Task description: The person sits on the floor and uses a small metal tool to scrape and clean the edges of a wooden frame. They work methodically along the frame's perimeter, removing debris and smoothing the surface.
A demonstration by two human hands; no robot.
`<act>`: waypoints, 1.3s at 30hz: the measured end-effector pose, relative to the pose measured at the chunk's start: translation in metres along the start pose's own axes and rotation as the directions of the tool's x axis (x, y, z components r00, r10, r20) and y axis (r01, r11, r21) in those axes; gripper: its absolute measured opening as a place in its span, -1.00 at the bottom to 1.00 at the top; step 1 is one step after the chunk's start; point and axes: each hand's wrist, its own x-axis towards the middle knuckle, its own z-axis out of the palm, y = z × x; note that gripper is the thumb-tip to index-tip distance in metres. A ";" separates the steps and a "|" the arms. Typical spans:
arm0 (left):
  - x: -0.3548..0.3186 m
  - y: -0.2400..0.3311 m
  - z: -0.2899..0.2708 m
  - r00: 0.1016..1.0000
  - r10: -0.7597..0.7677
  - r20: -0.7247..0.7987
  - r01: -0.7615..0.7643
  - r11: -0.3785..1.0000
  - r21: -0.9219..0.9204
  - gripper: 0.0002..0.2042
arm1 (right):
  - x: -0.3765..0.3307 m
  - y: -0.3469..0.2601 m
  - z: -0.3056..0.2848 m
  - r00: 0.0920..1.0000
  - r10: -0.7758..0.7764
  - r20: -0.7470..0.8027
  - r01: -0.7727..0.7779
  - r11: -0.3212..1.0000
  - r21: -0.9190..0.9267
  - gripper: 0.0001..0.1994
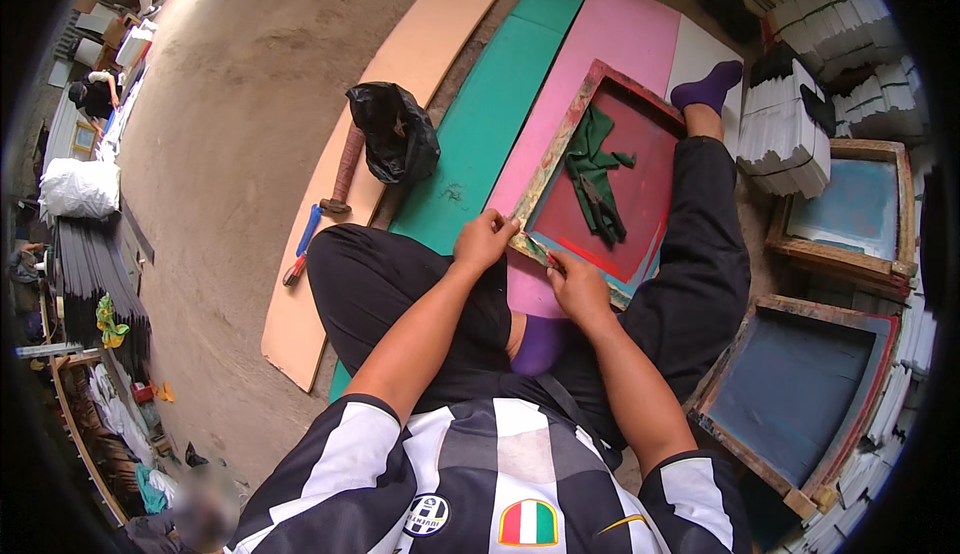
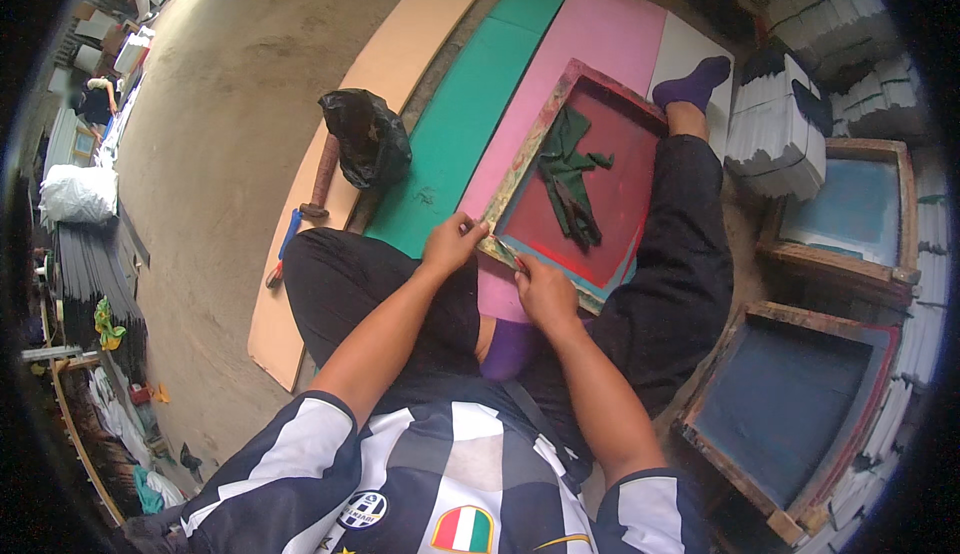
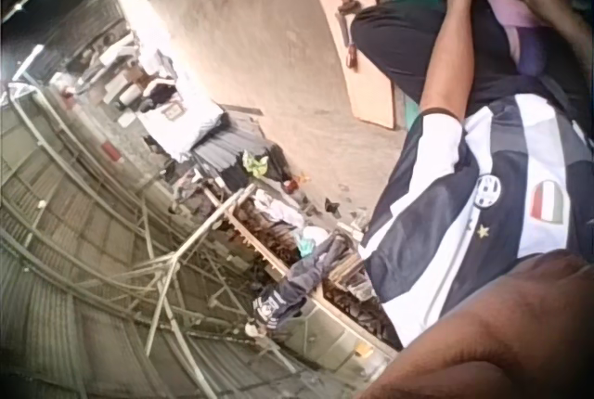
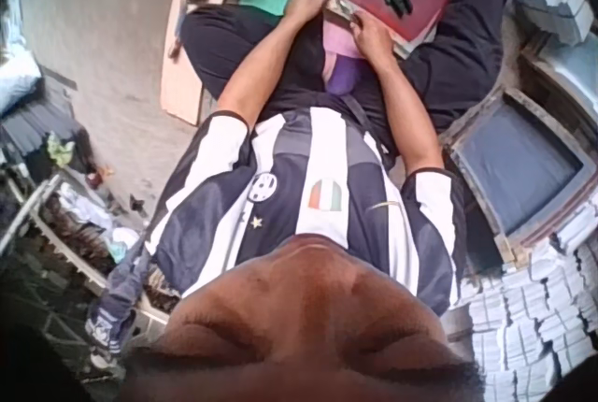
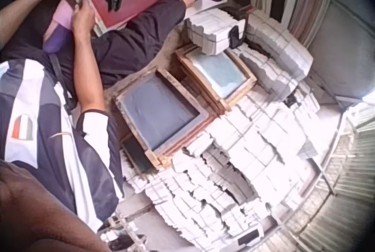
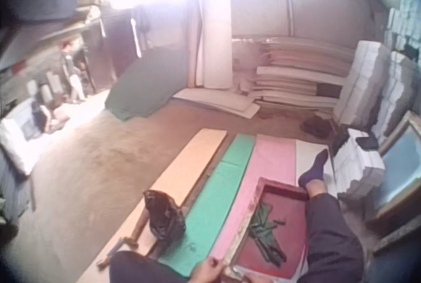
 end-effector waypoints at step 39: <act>0.015 -0.013 -0.028 0.956 0.028 0.294 0.064 0.952 -0.300 -0.69 | -0.002 -0.020 0.010 0.997 -0.077 0.007 0.077 0.988 -0.135 -0.63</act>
